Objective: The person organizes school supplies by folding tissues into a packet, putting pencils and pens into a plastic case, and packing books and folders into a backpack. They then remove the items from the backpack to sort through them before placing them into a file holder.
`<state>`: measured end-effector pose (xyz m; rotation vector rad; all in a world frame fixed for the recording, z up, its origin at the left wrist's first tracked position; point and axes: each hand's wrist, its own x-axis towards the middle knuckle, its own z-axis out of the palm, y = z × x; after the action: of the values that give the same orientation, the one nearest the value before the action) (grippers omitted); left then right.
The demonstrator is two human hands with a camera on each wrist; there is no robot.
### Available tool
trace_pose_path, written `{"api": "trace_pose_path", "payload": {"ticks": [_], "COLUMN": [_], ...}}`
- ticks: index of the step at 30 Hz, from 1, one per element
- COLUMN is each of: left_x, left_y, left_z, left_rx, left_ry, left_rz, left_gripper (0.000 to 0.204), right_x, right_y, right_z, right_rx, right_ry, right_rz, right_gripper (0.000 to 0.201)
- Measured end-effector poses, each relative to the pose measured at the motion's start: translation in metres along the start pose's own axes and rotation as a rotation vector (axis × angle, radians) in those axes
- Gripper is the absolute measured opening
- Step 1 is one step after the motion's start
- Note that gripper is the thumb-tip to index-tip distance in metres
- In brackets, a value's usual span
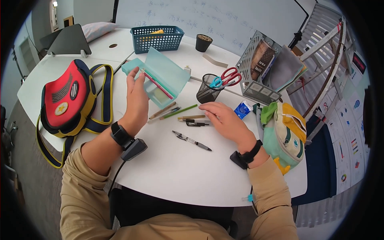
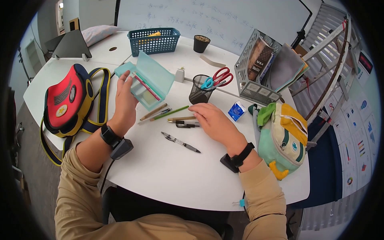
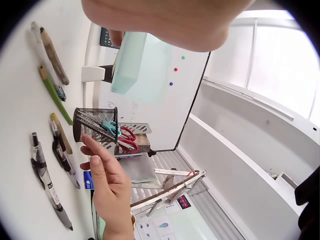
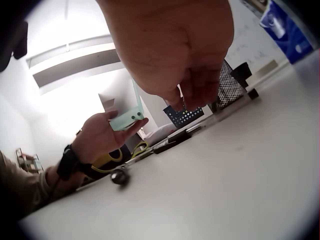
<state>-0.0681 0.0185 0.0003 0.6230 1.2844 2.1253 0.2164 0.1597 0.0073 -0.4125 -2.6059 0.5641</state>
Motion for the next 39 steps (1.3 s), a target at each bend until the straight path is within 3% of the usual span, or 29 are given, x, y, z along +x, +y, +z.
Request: {"api": "trace_pose_path", "payload": {"ticks": [6,9,14,17,20,24,27,31,32,39], "left_x": [0.001,-0.002,-0.001,0.003,-0.008,-0.002,-0.019,-0.04,-0.043,-0.055], "left_y": [-0.009,-0.009,-0.008,-0.012,-0.002,-0.017,-0.011,-0.006,-0.006,-0.003], "left_z": [-0.002,0.0,-0.001,-0.005,0.0,-0.004,0.006,0.014,0.015,0.021], "left_rx": [-0.003,0.0,-0.037,0.051,0.053,0.119,0.09,0.082,0.091,0.035], "left_ry": [-0.026,-0.036,-0.031,0.011,-0.014,-0.076,-0.193,-0.326,-0.347,-0.492], "left_rz": [-0.011,-0.022,0.053,0.107,0.122,0.138,0.129,0.097,0.094,0.075], "left_gripper": [0.056,0.056,0.062,0.063,0.064,0.065,0.067,0.072,0.073,0.076], "right_x": [0.041,0.051,0.049,0.044,0.036,0.035,0.032,0.036,0.036,0.033], "right_y": [0.019,0.015,0.003,-0.006,-0.043,-0.088,-0.085,-0.1,-0.1,-0.102], "right_z": [0.024,0.026,0.015,-0.014,-0.059,-0.081,-0.055,-0.025,-0.018,0.0], "right_rx": [-0.09,-0.175,-0.152,-0.1,-0.081,0.009,0.095,0.215,0.199,0.042], "right_ry": [-0.064,-0.141,-0.088,-0.101,-0.197,-0.145,-0.068,0.007,0.078,0.142], "right_rz": [-0.123,-0.087,-0.063,-0.005,0.165,0.262,0.159,0.21,0.198,0.211], "right_gripper": [0.024,0.019,0.011,0.01,0.012,0.02,0.021,0.019,0.018,0.021]}}
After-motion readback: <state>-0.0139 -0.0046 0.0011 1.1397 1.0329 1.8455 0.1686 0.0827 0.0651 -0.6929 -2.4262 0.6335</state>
